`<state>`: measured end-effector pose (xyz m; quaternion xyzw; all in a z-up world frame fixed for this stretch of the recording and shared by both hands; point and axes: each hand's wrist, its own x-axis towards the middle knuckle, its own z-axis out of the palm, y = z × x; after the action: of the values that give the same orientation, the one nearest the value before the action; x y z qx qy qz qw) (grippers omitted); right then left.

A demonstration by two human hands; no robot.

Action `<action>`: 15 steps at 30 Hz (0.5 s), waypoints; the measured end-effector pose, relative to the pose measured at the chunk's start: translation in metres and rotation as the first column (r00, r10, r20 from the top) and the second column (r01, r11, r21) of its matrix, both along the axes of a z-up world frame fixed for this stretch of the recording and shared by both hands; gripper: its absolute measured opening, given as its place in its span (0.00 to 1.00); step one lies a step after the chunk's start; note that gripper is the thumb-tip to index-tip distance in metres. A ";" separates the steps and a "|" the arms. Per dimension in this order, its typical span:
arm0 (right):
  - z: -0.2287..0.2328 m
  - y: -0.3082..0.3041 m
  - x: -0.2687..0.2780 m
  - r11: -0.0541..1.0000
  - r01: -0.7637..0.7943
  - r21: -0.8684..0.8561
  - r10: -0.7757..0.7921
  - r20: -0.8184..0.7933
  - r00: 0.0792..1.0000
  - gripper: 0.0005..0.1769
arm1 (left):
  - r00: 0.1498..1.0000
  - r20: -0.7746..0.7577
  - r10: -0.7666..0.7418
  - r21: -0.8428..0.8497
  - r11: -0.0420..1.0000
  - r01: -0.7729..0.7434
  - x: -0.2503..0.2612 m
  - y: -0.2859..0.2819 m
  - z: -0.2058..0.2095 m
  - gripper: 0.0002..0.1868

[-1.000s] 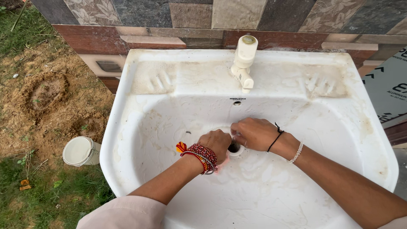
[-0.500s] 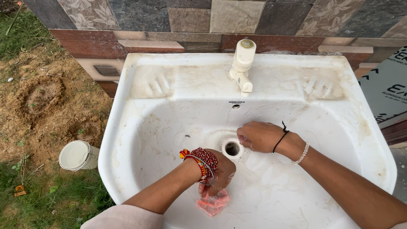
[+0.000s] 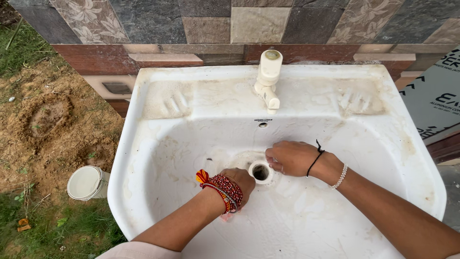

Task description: The person washes and scrubs a sink and its pedestal using a pink cloth and soap.

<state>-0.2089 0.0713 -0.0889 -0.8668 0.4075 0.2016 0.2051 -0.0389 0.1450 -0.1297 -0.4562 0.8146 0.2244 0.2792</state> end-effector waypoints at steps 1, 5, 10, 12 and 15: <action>-0.002 0.000 -0.001 1.000 -0.009 -0.004 0.009 0.006 1.000 0.10 | 0.989 -0.058 -0.137 0.146 0.979 0.144 -0.009 0.006 0.003 0.13; -0.003 -0.002 -0.001 1.000 -0.018 -0.009 0.019 0.019 1.000 0.10 | 0.784 -0.575 0.232 0.586 0.785 0.198 -0.035 0.018 0.007 0.12; -0.001 0.000 0.001 1.000 -0.016 -0.010 0.017 0.015 1.000 0.09 | 0.985 -0.103 0.139 -0.287 0.944 -0.164 -0.021 0.006 0.006 0.15; -0.001 -0.001 0.000 1.000 -0.024 -0.004 0.024 0.026 0.999 0.09 | 0.948 0.196 0.250 -0.190 0.958 -0.213 -0.003 -0.006 0.012 0.22; -0.003 0.002 -0.001 1.000 0.004 -0.009 -0.003 0.026 1.000 0.09 | 0.969 0.163 0.187 -0.135 0.977 -0.166 -0.009 0.004 0.013 0.25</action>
<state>-0.2098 0.0735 -0.0914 -0.8695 0.4072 0.1879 0.2070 -0.0478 0.1490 -0.1165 -0.5606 0.7553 0.1582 0.3005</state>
